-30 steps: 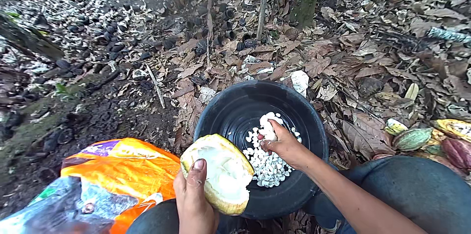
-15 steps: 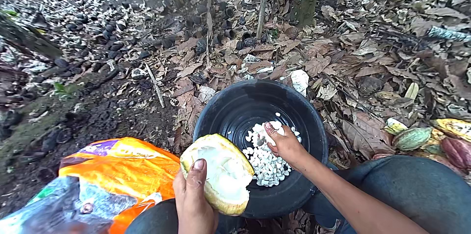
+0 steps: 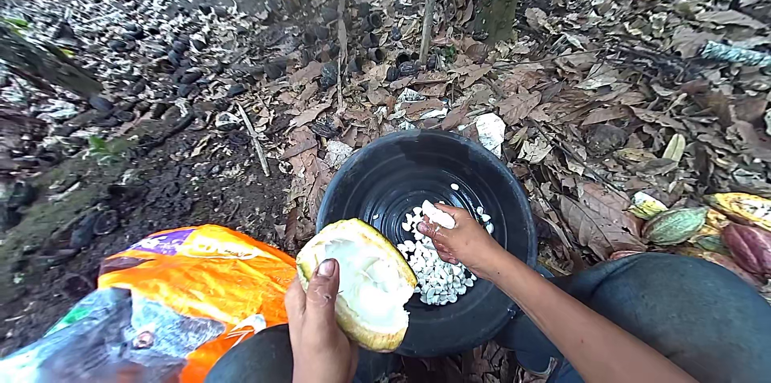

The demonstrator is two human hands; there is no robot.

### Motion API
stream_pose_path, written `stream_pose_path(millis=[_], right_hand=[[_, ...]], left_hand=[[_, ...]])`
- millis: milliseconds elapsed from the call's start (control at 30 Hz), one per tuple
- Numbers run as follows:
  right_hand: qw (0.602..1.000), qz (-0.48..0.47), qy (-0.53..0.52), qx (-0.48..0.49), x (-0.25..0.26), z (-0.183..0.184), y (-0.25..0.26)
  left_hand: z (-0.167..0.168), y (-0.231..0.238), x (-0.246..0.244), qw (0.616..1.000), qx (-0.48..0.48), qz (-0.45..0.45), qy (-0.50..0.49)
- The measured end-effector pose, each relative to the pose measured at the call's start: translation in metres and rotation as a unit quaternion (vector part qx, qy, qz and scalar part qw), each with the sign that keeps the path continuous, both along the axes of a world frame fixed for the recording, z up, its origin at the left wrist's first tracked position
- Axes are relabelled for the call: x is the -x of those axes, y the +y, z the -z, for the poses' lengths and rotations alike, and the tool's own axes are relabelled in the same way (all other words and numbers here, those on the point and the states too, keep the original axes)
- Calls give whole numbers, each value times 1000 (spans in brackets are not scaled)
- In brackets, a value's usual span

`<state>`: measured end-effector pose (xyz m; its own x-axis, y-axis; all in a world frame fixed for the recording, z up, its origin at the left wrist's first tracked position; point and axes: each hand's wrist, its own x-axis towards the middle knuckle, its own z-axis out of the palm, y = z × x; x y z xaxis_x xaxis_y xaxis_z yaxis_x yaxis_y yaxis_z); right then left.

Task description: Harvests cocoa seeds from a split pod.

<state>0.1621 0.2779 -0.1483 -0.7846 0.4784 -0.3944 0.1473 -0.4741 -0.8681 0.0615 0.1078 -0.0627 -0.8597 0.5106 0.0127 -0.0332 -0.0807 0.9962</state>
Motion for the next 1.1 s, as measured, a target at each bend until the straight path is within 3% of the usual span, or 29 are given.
stream_pose_path(millis=[233,333,600,833,967,1100], right_hand=[[999,26,-31,-11,3,-3,-3],[999,51,1,-2,2,3,-4],[996,-1,84,15,-1,7,0],[998,19,-21,-52,3,-3,-7],[998,52,-21,-30,2,-1,-3],[995,7,-75,-63,1,-2,-3]], left_hand=[[1,0,0,1000,1,4,-1],[1,0,0,1000,3,6,-3],[0,0,-1,1000,3,5,-6],[-1,0,-1,1000,6,-2,-2],[0,0,-1,1000,4,3,-1],[0,0,-1,1000,1,9,-1]])
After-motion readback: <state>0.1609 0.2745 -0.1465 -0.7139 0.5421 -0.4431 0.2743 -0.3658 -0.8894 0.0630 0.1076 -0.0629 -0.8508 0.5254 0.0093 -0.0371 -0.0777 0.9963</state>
